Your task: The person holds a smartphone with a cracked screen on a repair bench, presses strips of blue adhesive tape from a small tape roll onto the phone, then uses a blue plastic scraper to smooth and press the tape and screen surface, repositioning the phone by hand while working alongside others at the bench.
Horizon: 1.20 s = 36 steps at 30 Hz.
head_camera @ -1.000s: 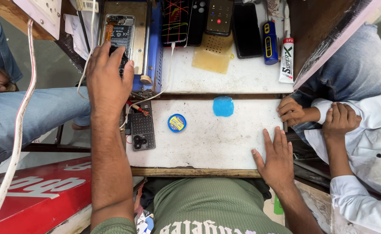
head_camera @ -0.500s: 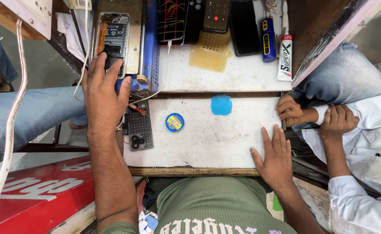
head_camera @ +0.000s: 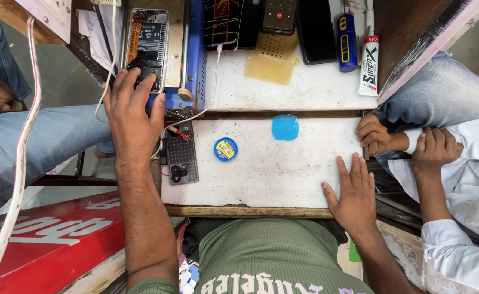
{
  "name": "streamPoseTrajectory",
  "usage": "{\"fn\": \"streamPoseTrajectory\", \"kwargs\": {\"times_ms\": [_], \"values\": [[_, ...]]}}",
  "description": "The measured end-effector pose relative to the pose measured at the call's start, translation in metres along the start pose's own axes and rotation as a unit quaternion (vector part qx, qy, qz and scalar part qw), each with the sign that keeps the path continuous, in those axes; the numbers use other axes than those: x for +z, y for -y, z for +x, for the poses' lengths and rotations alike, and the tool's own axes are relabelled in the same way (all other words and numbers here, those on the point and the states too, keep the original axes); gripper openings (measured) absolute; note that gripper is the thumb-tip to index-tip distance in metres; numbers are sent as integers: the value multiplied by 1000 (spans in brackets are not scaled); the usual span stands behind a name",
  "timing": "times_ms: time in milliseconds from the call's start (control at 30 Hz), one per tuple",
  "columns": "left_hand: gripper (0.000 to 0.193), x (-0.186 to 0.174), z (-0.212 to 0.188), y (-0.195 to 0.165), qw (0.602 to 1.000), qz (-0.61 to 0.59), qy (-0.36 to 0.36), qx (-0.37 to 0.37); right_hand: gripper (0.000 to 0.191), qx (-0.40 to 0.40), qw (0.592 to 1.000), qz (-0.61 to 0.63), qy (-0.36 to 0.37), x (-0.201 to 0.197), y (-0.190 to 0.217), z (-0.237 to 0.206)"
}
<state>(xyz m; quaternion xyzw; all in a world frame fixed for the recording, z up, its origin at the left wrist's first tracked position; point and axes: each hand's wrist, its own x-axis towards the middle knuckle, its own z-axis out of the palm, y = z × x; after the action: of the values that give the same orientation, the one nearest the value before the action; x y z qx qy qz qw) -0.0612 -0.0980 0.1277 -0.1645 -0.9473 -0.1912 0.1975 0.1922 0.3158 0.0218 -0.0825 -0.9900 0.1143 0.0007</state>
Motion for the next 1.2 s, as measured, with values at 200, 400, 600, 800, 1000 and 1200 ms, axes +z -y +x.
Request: {"fn": "streamPoseTrajectory", "kwargs": {"times_ms": [200, 400, 600, 800, 1000, 1200], "values": [[38, 3, 0, 4, 1000, -7, -8, -4, 74, -1, 1000, -5, 2, 2, 2, 2], [38, 4, -1, 3, 1000, -2, -12, 2, 75, 0, 1000, -2, 5, 2, 4, 2], [39, 4, 2, -3, 1000, -6, -5, -1, 74, 1, 1000, -1, 4, 3, 2, 2], [47, -6, 10, -11, 998, -62, -8, -4, 73, -3, 1000, -2, -2, 5, 1, 2], [60, 10, 81, -3, 997, -27, 26, 72, 73, -2, 1000, 1, -3, 3, 4, -2], [57, 43, 112, 14, 992, 59, 96, 59, 73, -2, 1000, -4, -10, -2, 4, -1]]}}
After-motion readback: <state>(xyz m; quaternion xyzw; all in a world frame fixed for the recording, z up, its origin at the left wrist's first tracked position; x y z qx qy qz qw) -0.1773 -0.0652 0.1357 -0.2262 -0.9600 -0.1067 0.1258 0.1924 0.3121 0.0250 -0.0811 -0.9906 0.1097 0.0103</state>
